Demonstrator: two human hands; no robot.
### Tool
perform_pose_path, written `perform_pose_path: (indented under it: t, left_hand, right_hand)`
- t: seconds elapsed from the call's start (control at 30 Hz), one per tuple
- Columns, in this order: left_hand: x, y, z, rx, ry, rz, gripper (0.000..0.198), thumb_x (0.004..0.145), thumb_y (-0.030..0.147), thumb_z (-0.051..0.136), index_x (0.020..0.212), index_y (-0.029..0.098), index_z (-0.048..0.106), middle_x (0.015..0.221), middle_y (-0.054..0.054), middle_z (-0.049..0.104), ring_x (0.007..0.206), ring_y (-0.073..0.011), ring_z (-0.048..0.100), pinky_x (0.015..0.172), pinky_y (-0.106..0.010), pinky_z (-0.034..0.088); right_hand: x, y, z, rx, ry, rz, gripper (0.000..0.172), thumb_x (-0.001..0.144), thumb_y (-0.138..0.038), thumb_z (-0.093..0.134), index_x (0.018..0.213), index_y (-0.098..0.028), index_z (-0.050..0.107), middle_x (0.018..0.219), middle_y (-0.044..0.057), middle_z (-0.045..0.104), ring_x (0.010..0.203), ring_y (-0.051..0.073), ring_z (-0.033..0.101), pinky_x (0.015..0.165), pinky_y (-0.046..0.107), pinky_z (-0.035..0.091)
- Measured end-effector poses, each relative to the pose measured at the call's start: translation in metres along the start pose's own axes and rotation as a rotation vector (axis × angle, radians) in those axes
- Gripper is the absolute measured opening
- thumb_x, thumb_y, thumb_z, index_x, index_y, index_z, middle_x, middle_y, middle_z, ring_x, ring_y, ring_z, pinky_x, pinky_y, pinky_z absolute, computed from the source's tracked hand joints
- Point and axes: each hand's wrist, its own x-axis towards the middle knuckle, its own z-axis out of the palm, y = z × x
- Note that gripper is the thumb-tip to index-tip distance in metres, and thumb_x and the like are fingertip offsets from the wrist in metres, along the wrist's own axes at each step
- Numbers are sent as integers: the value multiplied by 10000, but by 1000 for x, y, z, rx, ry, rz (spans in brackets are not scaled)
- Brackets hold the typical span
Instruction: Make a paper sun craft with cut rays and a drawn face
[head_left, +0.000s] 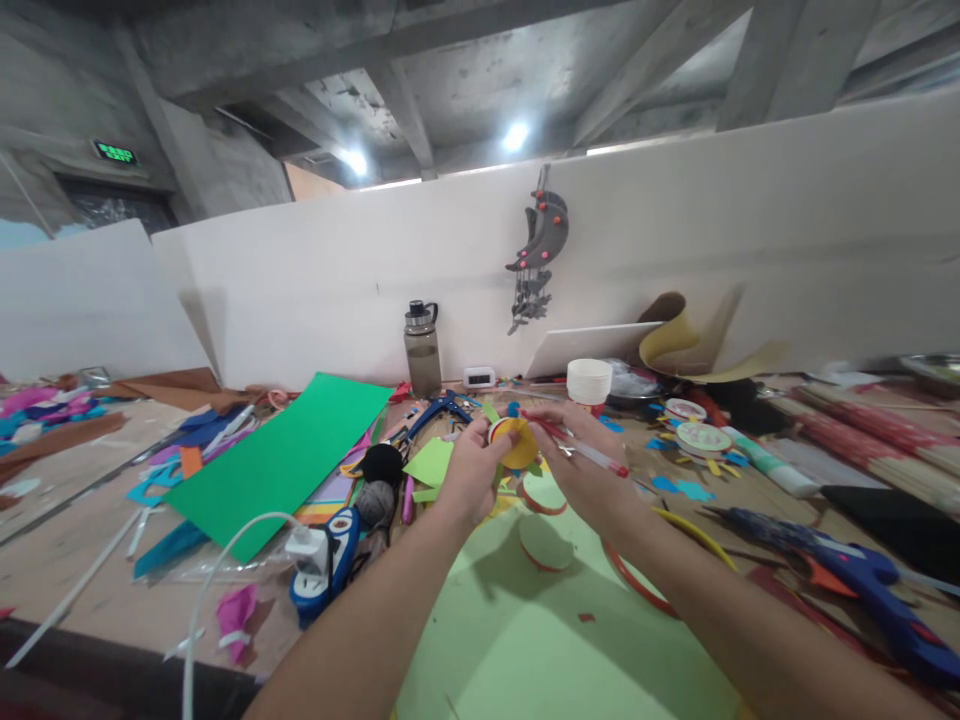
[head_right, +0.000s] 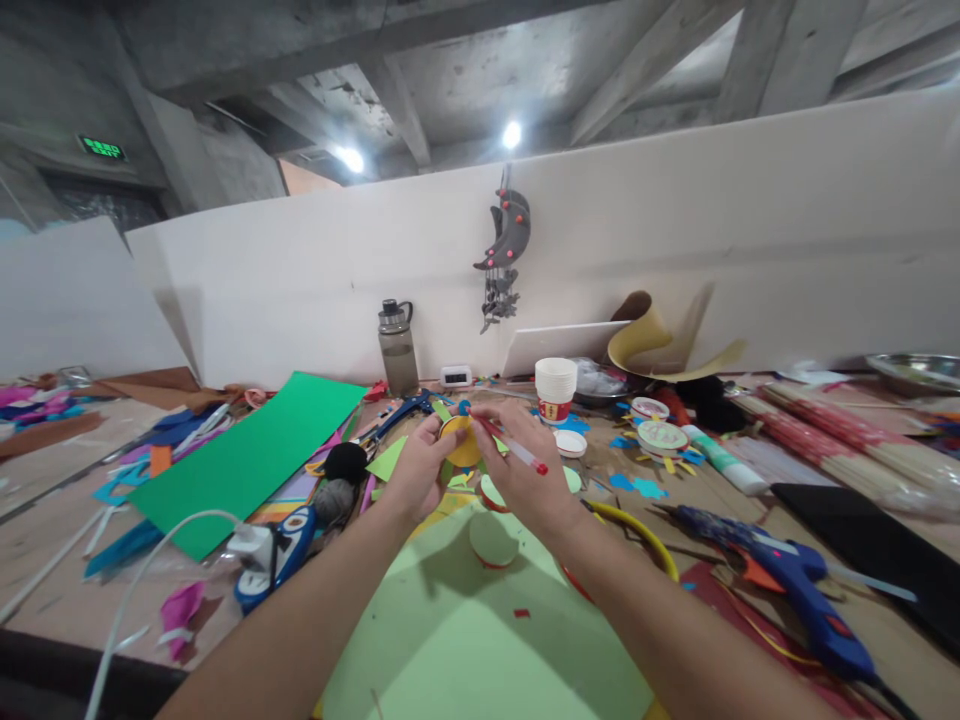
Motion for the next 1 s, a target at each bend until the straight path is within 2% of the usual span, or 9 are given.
perform_pose_path:
  t: [0.13,0.3,0.43,0.63,0.77,1.0]
  left_hand:
    - [0,0,-1,6,-4,-13,391,567,331,805,823,163,561,733,-11,648,628,-126,609,526,-203,417]
    - [1,-1,-2,11,-18,-22,390,574,347,800,824,165,562,732,-5,647,574,-110,592,464,-185,385]
    - [1,-2,-2,4,-26,-5,386,579,341,798,826,155,568,724,-1,642,614,-111,601,513,-186,412]
    - [1,-2,-1,17,-27,1,388,581,330,795,832,155,556,721,3,637,606,-110,594,509,-188,409]
    - [0,0,0,-2,-19,-2,370,566,286,805,785,151,539,715,7,636,607,-94,589,554,-187,427]
    - [0,-1,0,-8,-42,1,359,581,273,792,823,150,558,754,-7,654,655,-112,607,612,-211,454]
  right_hand:
    - [1,-1,-1,-2,-6,7,127,893,-259,526,985,-222,605,941,45,682,894,185,636,794,339,507]
    - [0,-1,-1,-4,4,-8,126,887,-251,538,984,-218,612,945,45,688,892,186,645,794,340,517]
    - [0,1,1,0,43,-43,123,879,-253,546,967,-214,623,915,44,689,860,188,654,757,339,528]
    - [0,5,3,-5,64,-83,123,863,-227,565,967,-212,629,917,44,693,850,180,654,760,332,526]
    - [0,6,3,-10,59,-85,132,866,-236,559,976,-220,630,936,46,700,858,186,657,766,346,528]
    - [0,2,2,4,46,-77,116,869,-228,557,963,-220,624,912,45,689,849,184,657,743,342,537]
